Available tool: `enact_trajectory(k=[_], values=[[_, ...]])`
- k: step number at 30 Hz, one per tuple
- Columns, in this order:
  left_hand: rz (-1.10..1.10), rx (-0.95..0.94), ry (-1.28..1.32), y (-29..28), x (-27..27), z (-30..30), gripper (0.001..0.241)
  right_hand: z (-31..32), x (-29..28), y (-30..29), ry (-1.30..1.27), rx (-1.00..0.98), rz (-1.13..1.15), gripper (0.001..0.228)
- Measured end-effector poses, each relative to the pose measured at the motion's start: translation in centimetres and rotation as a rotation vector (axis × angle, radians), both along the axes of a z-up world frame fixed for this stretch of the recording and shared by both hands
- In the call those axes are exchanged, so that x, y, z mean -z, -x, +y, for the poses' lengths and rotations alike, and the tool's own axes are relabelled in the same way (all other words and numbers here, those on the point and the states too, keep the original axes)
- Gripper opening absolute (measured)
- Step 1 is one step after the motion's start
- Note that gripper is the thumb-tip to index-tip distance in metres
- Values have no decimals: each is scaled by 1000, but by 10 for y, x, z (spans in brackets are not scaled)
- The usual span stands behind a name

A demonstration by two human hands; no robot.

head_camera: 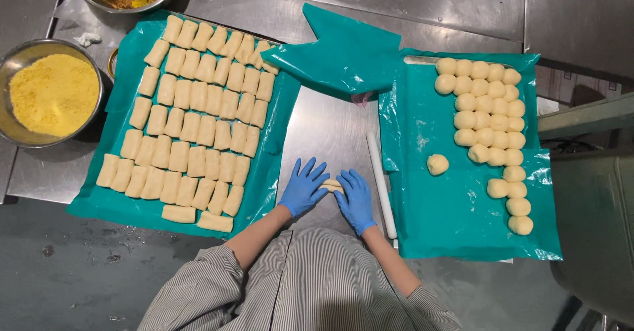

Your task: Flattening dough balls with a rolling pin and folding them into uniform shapes.

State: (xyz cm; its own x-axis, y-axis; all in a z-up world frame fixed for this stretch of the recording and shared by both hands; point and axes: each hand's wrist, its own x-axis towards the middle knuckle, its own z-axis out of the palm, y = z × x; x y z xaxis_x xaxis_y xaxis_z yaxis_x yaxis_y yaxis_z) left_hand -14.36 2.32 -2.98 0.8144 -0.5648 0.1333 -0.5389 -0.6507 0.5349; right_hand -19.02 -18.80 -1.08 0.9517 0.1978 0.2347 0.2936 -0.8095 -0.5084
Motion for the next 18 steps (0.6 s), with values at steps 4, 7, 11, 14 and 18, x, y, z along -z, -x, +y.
enact_trajectory(k=[4, 7, 11, 14, 18], values=[[48, -5, 143, 4, -6, 0, 43, -2, -7, -9, -69, 52, 125, 36], [119, 6, 280, 7, 8, -2, 36, -4, -24, -25, -161, 3, 330, 50], [137, 91, 293, 12, 6, 5, 28, -10, -11, -32, 44, -228, 493, 23], [201, 47, 410, 11, -37, 9, 36, -6, -37, -31, 62, -333, 274, 26], [802, -102, 614, -13, -43, 23, 42, 9, -75, -41, 77, -457, -154, 37]])
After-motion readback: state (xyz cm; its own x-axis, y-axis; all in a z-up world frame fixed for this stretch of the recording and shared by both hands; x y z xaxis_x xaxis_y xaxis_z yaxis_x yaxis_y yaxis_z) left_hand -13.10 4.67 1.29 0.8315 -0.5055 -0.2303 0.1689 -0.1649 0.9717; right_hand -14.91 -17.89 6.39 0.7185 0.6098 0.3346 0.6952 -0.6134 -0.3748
